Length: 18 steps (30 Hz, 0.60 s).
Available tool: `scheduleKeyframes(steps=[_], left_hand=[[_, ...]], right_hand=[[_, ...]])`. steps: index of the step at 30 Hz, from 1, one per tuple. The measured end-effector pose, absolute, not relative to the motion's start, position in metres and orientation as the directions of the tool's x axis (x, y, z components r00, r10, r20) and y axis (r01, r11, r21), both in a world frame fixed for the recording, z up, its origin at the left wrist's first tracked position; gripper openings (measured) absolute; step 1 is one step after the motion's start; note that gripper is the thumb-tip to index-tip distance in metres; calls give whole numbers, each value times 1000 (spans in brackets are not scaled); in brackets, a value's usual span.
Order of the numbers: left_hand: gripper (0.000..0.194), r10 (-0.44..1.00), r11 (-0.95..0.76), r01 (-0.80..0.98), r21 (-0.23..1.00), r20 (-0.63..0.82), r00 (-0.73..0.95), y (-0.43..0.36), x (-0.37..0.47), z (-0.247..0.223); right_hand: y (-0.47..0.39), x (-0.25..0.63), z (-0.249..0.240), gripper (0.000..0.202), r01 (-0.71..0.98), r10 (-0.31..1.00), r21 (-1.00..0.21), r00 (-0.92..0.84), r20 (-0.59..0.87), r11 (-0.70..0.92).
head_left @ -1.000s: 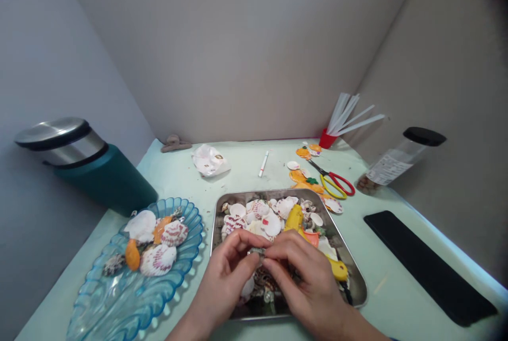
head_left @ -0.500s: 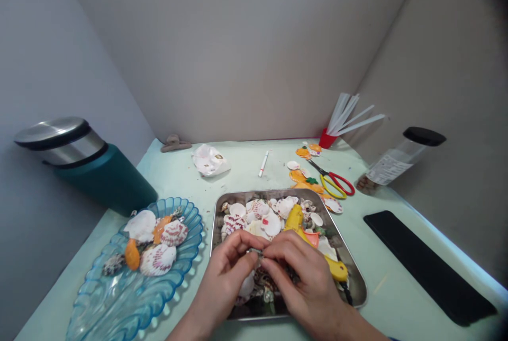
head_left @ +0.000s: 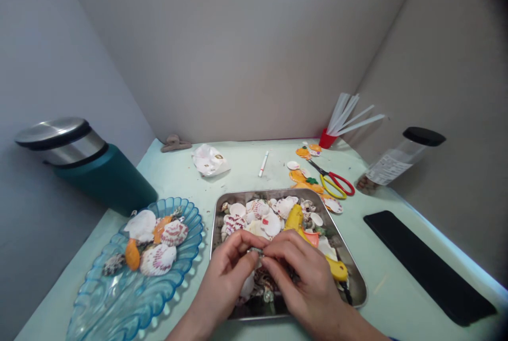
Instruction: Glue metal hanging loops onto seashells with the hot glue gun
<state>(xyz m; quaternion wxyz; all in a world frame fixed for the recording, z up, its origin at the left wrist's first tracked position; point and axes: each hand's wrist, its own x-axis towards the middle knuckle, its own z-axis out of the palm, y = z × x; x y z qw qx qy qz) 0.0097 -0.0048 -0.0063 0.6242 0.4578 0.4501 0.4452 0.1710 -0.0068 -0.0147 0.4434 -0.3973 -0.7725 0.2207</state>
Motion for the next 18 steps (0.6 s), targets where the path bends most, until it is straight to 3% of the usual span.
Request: scheduleKeyframes(steps=[18], left_hand=[[12,974,148,-115,982,-125,190,-7,13,-6]], right_hand=[[-6,172,-12,10,436,825,-705,-218,521,560]])
